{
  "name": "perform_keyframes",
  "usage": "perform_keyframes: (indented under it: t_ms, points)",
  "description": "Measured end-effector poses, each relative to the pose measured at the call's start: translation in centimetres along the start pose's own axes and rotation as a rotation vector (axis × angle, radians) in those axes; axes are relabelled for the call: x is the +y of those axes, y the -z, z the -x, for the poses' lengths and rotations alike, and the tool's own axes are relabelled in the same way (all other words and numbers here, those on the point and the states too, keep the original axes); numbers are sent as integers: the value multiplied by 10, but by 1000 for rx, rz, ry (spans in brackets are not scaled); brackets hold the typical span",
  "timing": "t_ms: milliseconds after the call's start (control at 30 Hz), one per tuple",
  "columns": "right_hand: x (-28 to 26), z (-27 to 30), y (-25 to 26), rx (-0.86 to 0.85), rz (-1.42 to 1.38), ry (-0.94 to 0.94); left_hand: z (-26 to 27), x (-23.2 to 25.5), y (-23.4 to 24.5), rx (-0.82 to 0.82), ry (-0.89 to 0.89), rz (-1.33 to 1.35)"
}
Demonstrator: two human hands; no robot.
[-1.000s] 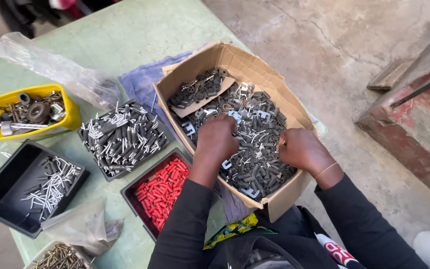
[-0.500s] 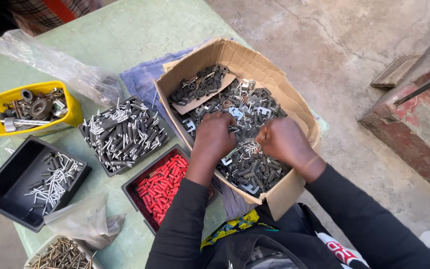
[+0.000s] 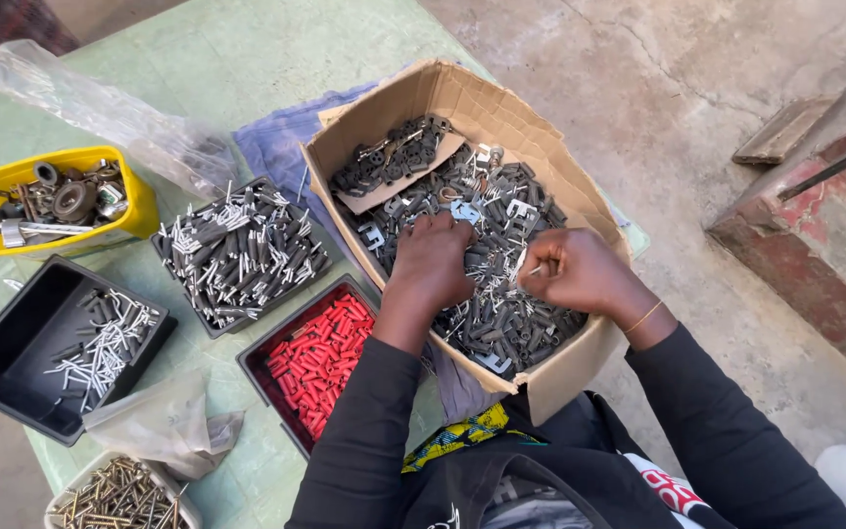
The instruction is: Sorting small metal clips and fasteners from a large box into smaller organized bins
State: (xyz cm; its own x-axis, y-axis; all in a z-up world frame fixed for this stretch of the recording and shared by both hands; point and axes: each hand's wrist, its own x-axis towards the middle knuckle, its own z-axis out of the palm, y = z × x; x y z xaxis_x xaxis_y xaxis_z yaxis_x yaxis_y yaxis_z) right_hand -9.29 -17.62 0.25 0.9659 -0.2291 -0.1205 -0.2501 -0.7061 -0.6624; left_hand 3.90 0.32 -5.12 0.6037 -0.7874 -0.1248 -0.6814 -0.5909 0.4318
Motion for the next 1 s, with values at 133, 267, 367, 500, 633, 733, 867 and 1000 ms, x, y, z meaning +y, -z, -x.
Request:
perform_keyframes:
  t_ms: [133,267,367,500,633,733,867,1000]
  points:
    - [-13,-10,-1,-262,183,-39,7,-3,4,69,10,13]
    - [12,-24,-12,26,434,-41,5,-2,-2,142,-8,-20]
    - [-3,-20,5,179,381,-55,2,-10,8,271,0,-41]
    - [-27,1,18,72,231,-56,12,-1,18,285,10,-14]
    - [-26,12,11,-141,310,-69,7,-2,11,258,10,45]
    - [-22,11,3,-236,417,-56,4,-2,10,255,5,85]
    - [-33,0,-12,-261,517,-53,13,5,25,311,-41,187]
    - [-12,-24,-24,-194,552,-44,14,4,30,317,-29,247]
